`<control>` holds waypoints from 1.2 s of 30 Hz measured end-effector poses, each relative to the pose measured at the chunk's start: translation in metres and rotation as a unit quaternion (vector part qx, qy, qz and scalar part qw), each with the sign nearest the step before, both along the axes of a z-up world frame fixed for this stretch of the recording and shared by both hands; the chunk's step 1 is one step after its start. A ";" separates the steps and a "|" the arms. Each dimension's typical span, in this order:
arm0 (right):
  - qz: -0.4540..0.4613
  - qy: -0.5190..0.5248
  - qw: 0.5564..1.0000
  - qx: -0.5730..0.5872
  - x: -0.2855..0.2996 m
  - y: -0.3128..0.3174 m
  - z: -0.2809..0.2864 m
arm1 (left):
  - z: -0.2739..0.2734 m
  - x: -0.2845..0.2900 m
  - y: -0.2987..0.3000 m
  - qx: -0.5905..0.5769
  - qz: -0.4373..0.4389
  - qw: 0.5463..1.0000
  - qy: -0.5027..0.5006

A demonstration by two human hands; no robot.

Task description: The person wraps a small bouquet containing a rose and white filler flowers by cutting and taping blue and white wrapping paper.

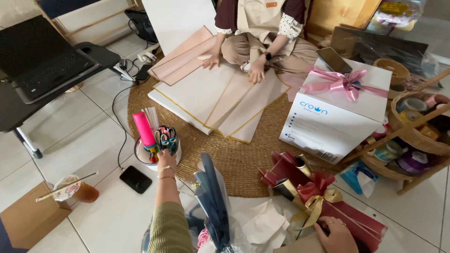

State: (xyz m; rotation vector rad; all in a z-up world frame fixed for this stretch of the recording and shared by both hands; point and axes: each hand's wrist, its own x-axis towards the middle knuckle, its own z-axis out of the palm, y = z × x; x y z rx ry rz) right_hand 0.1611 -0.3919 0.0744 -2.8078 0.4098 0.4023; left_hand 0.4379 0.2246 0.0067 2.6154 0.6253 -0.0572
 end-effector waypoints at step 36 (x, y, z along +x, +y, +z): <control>-0.165 0.234 0.865 0.412 -0.131 0.059 0.120 | 0.130 -0.442 -0.336 -0.256 -0.637 0.722 -0.082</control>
